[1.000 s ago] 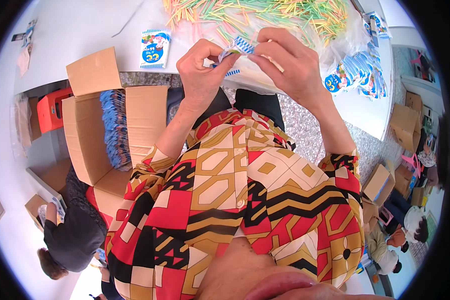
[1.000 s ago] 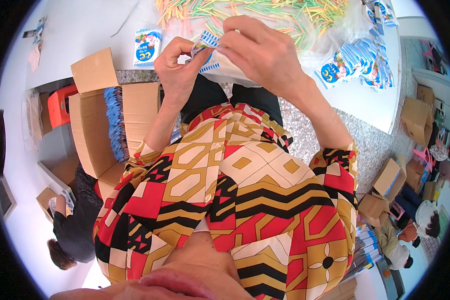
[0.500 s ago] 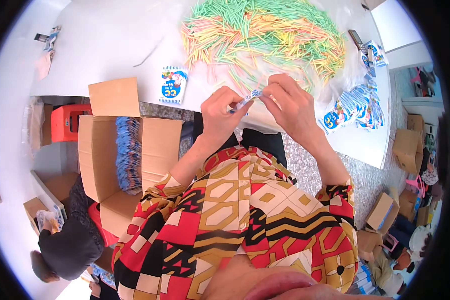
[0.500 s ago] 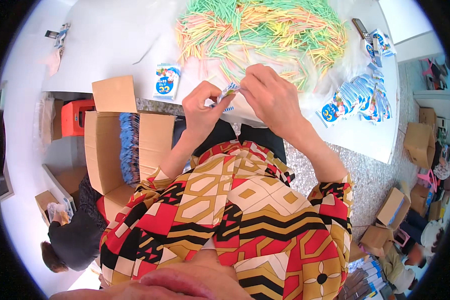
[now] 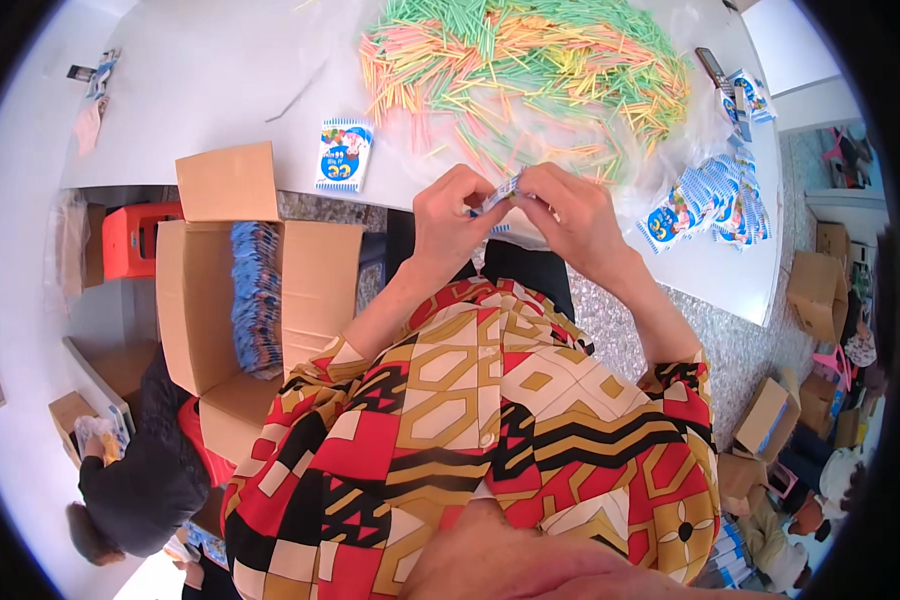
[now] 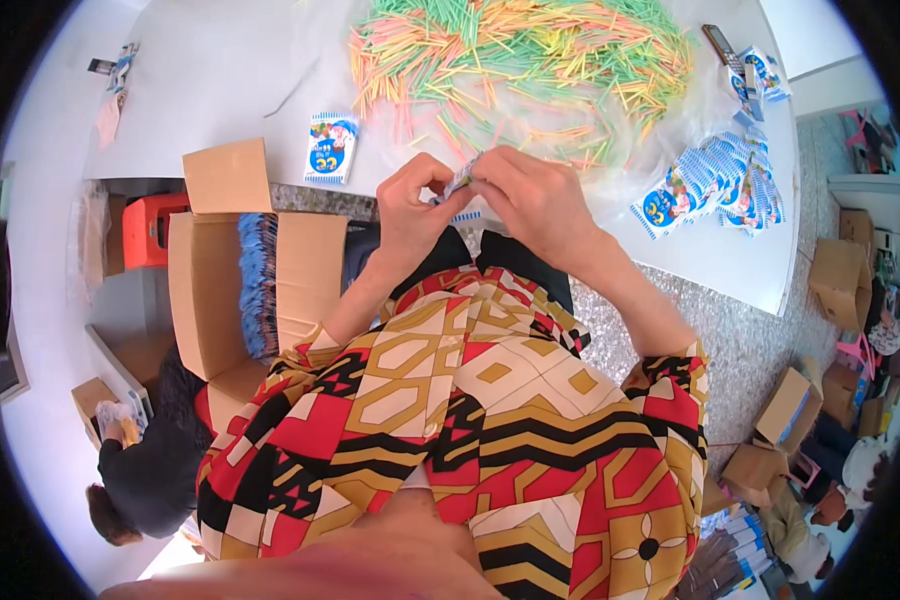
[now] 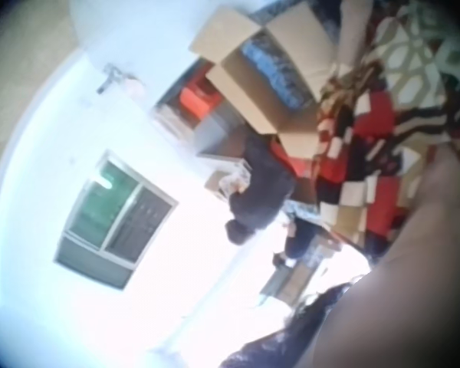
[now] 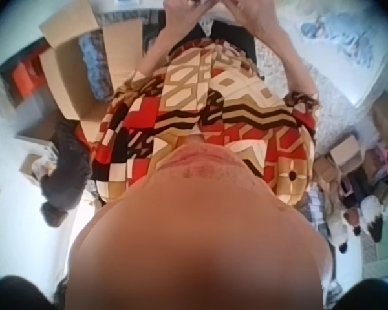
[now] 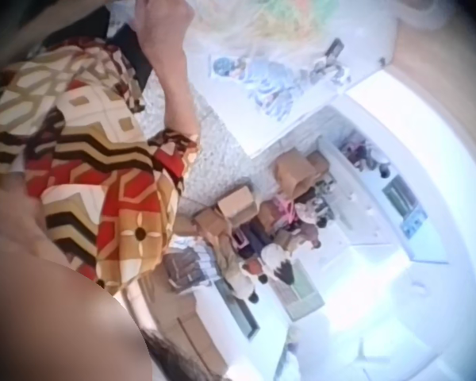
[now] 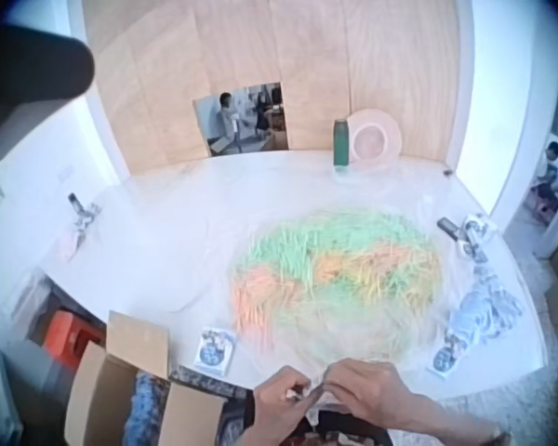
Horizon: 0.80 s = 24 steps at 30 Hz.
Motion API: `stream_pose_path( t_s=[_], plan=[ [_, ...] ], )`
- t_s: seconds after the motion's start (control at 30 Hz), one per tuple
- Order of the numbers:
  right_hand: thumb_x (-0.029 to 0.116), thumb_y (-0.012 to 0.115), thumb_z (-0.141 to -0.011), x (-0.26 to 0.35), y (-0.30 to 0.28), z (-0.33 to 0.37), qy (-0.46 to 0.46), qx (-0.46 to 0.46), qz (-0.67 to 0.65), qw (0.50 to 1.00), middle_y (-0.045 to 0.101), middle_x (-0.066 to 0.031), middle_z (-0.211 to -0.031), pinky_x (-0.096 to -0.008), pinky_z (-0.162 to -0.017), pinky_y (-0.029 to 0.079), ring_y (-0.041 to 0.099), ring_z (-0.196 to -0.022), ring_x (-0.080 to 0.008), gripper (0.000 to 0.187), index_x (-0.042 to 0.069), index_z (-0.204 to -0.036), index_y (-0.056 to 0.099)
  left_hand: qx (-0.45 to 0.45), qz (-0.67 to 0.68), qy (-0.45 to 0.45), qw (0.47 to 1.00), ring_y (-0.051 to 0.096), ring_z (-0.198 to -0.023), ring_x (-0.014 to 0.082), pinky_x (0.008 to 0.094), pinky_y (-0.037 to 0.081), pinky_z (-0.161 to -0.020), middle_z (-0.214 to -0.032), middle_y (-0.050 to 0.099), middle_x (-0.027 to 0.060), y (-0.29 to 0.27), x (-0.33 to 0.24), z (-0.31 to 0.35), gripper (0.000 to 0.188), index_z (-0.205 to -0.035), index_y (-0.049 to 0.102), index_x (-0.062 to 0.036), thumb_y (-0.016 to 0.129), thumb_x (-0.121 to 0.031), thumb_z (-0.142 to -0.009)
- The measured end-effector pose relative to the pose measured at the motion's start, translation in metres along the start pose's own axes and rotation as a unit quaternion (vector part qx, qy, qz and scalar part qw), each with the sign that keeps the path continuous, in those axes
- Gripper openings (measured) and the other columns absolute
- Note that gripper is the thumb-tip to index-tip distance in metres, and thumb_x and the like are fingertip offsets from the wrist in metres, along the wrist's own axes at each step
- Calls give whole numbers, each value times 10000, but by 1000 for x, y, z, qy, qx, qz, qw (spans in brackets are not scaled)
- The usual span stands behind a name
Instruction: Packing small plastic components into individual blue and white bags.
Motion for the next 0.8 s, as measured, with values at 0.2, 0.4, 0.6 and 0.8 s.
stream_pose_path(
  t_s=[0.2, 0.4, 0.6, 0.8],
  plan=[
    [-14, 633, -771, 3, -3, 1, -24, -36, 27, 999, 581, -88, -798, -300, -560, 467, 598, -651, -226, 127, 12, -868, 555, 89, 112, -97, 985, 544, -578, 89, 225, 439, -528, -716, 609, 46, 10, 12, 5, 166, -756, 607, 5, 752, -41, -692],
    [15, 650, -777, -7, -1, 2, 82, 58, -84, 991, 595, -84, -811, -277, -557, 465, 588, -649, -171, 131, -5, -879, 571, 95, 131, -112, 980, 548, -631, 65, 211, 437, -562, -718, 628, 28, 11, 20, 13, 110, -836, 642, 17, 702, -14, -748],
    [27, 646, -784, -9, 5, 0, 82, 50, -69, 993, 622, -94, -849, -281, -560, 472, 603, -670, -191, 116, 4, -878, 582, 39, 61, -59, 996, 545, -610, 83, 222, 428, -551, -696, 616, 51, 4, 13, 7, 124, -857, 653, 16, 690, 6, -739],
    [26, 623, -794, 1, 3, -12, 2, 13, 31, 999, 623, -99, -913, -313, -596, 494, 624, -732, -271, 137, 17, -919, 568, 31, 75, -76, 994, 555, -591, 101, 231, 432, -536, -680, 610, 56, 0, 18, 1, 92, -785, 636, 14, 699, 17, -717]
  ],
)
Point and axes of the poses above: each hand's wrist, its own z-axis away from the middle knuckle, its own y-axis out of the palm, x = y × z, the point moved 6 cm from there along -z, towards the middle knuckle
